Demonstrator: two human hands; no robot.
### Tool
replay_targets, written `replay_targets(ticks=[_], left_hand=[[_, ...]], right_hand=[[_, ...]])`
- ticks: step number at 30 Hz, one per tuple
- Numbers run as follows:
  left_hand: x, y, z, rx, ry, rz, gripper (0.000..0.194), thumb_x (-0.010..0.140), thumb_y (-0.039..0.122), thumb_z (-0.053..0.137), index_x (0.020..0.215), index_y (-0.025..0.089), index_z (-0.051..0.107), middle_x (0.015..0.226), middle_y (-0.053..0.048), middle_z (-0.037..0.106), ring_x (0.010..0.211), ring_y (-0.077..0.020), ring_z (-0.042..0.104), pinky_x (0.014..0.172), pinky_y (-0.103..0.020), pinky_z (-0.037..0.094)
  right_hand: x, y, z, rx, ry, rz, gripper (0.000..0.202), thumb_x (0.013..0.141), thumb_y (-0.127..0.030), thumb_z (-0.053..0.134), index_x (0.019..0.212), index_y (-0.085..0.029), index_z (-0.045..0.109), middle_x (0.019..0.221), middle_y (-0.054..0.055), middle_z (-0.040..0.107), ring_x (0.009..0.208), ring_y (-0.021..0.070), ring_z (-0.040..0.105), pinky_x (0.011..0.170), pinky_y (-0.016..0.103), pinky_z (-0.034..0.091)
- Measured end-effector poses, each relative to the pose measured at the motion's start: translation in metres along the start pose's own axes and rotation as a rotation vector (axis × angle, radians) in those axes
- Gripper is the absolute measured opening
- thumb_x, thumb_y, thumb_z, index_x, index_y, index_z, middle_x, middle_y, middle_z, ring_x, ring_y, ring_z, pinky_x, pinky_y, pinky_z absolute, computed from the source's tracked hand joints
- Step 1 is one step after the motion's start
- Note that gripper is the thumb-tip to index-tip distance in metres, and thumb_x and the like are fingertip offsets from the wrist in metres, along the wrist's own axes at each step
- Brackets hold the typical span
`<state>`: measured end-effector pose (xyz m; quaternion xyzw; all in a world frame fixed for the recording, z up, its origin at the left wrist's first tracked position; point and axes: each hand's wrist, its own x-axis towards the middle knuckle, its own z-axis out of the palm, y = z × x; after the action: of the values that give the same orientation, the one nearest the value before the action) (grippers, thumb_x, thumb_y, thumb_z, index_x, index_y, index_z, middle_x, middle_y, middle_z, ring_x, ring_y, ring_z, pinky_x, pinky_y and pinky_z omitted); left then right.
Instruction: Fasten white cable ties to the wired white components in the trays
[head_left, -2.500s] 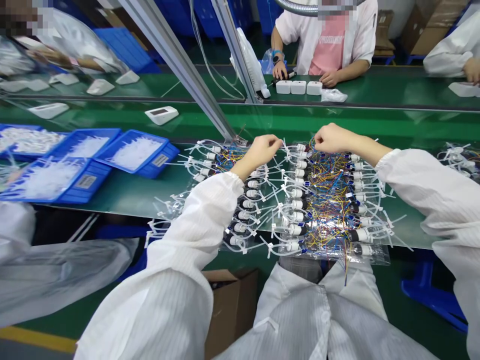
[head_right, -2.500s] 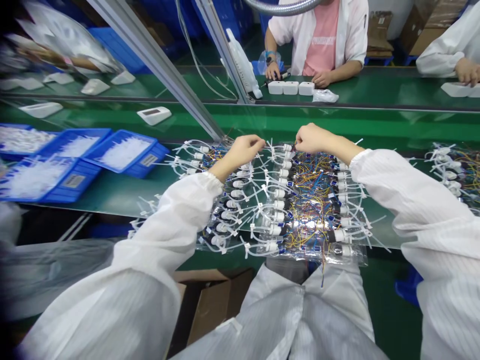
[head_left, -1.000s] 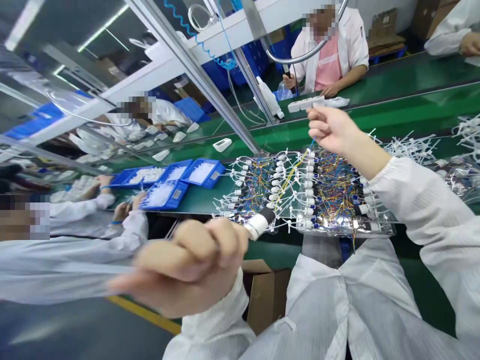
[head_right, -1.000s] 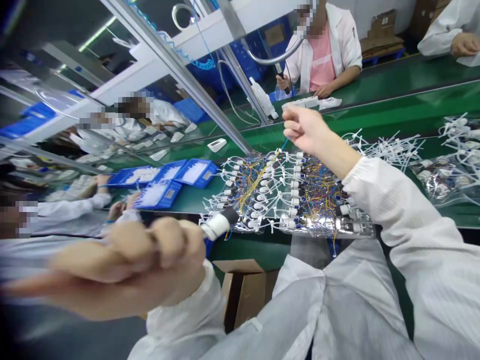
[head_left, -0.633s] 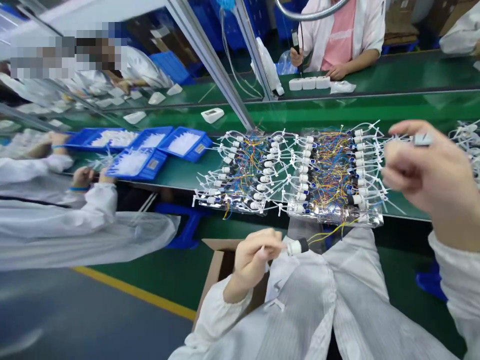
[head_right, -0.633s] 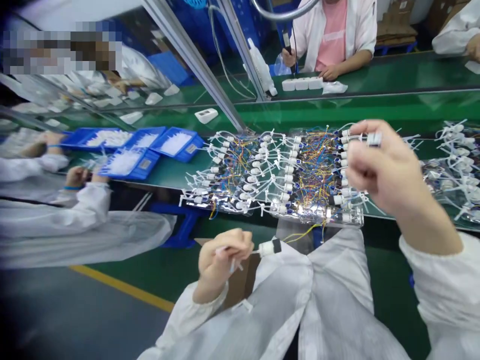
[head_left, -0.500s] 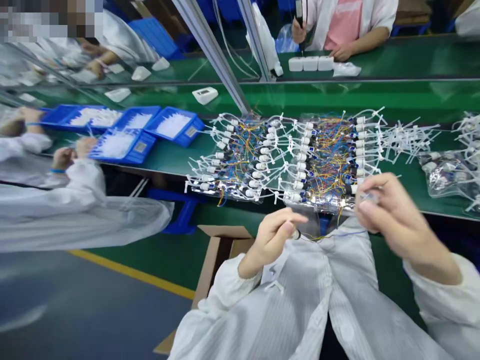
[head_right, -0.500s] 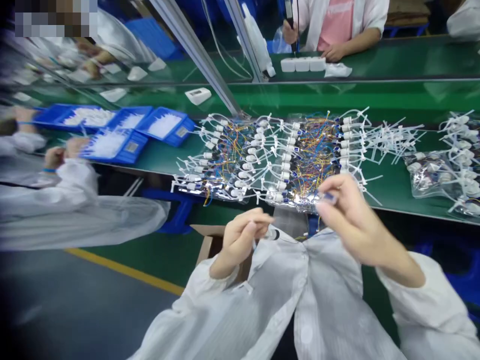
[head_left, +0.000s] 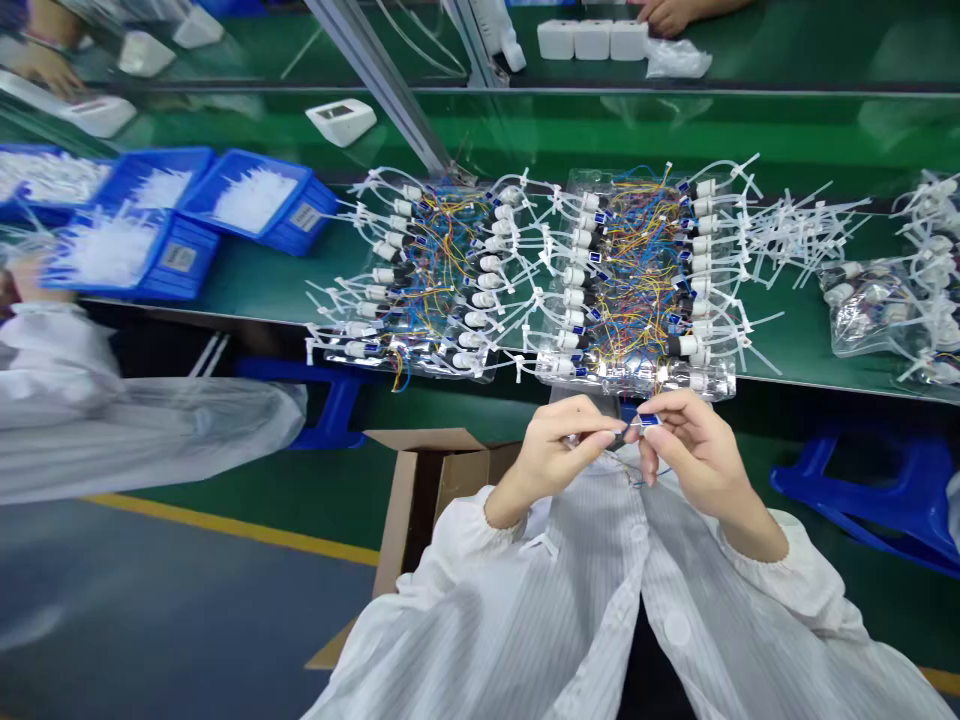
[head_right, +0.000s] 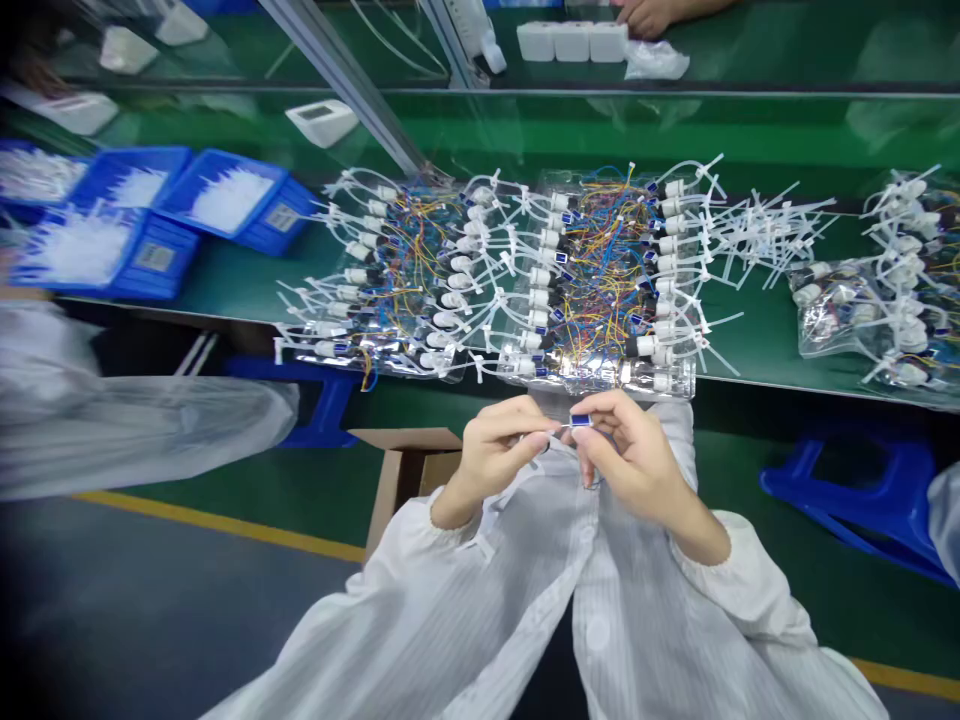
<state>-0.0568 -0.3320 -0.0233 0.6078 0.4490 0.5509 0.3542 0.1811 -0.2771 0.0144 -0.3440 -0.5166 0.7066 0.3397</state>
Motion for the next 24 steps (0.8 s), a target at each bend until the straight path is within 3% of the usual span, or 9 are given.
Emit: replay_targets(ticks=[4, 11, 15, 19, 24], left_hand=[[-0.002, -0.004, 0.011, 0.002, 0.112, 0.049, 0.022, 0.116, 0.044, 0.091, 0.112, 0.025, 0.103, 0.071, 0.001, 0.065, 0.062, -0.0133, 0.06, 0.056, -0.026, 0.046], [-0.007, -0.015, 0.014, -0.01, 0.201, 0.078, 0.019, 0.111, 0.045, 0.098, 0.107, 0.027, 0.102, 0.066, 0.005, 0.055, 0.058, -0.0108, 0.052, 0.054, -0.024, 0.045], [-0.007, -0.016, 0.013, 0.008, 0.242, 0.153, 0.011, 0.109, 0.038, 0.101, 0.117, 0.031, 0.103, 0.067, 0.006, 0.057, 0.057, -0.0105, 0.054, 0.053, -0.023, 0.046], [-0.007, -0.015, 0.017, 0.023, 0.305, 0.271, 0.028, 0.108, 0.025, 0.101, 0.134, 0.036, 0.101, 0.069, 0.006, 0.061, 0.056, -0.0096, 0.053, 0.05, -0.023, 0.042], [-0.011, -0.02, 0.024, 0.104, 0.354, 0.324, 0.034, 0.112, 0.023, 0.096, 0.142, 0.038, 0.099, 0.069, 0.006, 0.062, 0.056, -0.0103, 0.056, 0.05, -0.024, 0.043]], right_hand=[[0.005, 0.001, 0.015, 0.023, 0.01, -0.118, 0.018, 0.107, -0.043, 0.093, 0.114, -0.028, 0.087, 0.072, -0.001, 0.084, 0.058, 0.0247, 0.084, 0.062, 0.038, 0.075], [0.009, 0.009, 0.021, 0.039, -0.003, -0.079, 0.014, 0.103, -0.037, 0.096, 0.111, -0.03, 0.088, 0.071, -0.002, 0.085, 0.058, 0.0252, 0.084, 0.058, 0.036, 0.072], [0.012, 0.012, 0.025, 0.036, 0.023, -0.068, 0.016, 0.096, -0.03, 0.099, 0.108, -0.032, 0.089, 0.07, -0.002, 0.085, 0.059, 0.0254, 0.085, 0.062, 0.036, 0.073], [0.012, 0.014, 0.03, 0.048, 0.047, -0.04, 0.018, 0.093, -0.028, 0.1, 0.105, -0.034, 0.089, 0.068, -0.003, 0.084, 0.057, 0.0255, 0.083, 0.06, 0.036, 0.072], [0.013, 0.016, 0.029, 0.027, 0.045, 0.031, 0.019, 0.089, -0.032, 0.103, 0.101, -0.034, 0.089, 0.066, -0.003, 0.082, 0.055, 0.0257, 0.082, 0.06, 0.036, 0.071]])
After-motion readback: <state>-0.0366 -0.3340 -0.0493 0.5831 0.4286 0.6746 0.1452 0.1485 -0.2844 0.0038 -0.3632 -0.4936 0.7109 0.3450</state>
